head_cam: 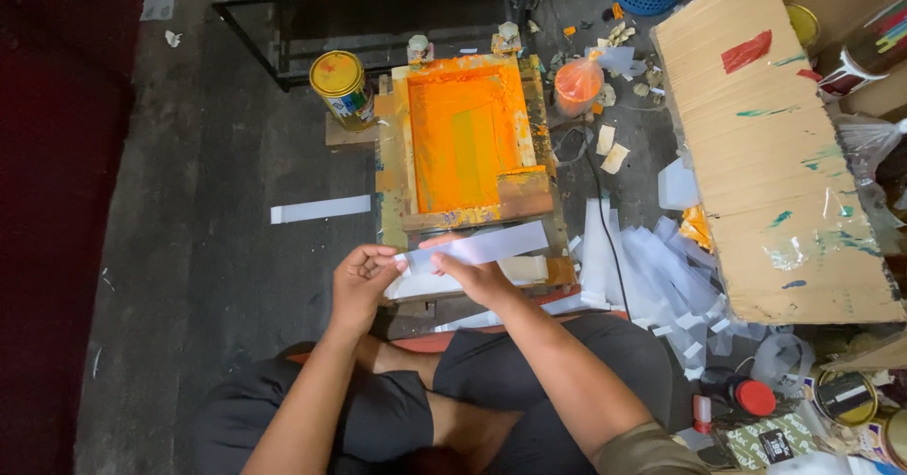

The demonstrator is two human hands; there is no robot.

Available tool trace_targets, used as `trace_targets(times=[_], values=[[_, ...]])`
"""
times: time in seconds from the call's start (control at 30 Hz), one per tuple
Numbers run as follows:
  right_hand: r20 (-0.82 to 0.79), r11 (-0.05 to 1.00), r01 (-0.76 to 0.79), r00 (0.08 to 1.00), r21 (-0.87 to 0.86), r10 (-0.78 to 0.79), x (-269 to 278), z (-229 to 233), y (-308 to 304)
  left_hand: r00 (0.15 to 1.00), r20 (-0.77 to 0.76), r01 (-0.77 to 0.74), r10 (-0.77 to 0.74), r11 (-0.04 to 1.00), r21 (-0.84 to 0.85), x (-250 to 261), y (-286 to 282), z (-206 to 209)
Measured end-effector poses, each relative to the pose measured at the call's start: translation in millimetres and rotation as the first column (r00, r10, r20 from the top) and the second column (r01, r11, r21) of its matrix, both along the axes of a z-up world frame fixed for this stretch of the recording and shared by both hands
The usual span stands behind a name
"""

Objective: The person sits on the floor and uses a squeegee to spread orange ink across a screen printing frame. They then place a white strip of material under the frame, pull it through, and repeat the process with additional strips.

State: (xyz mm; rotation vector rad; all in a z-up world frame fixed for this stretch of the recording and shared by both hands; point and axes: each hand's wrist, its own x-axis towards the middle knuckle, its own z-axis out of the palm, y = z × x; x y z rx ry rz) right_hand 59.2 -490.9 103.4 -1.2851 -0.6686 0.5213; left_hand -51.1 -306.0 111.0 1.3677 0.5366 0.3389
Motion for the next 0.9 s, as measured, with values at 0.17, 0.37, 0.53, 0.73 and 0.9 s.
trace_targets(times=[0.17,0.37,0.53,0.73,0.9], values=[[-0.037,0.994,0.104,0.994,-0.031,-0.105,10,-5,-7,0.999,0.012,-0.05,0.05,0.998,0.04,2,12,6],[-0.082,0.965,0.257,0.962,-0.05,-0.26,26,-40,-23,0.997,0.001,-0.08,0.08,0.996,0.045,4,20,13],[-0.165,0.931,0.363,0.916,-0.044,-0.365,34,-27,-28,0.993,0.032,-0.113,0.112,0.993,0.039,4,25,11],[-0.13,0.894,0.447,0.884,-0.038,-0.448,39,10,-36,0.99,0.071,-0.122,0.118,0.991,0.059,4,29,10],[-0.123,0.886,0.464,0.878,-0.011,-0.462,50,19,-47,0.992,0.083,-0.105,0.097,0.99,0.097,5,34,5]])
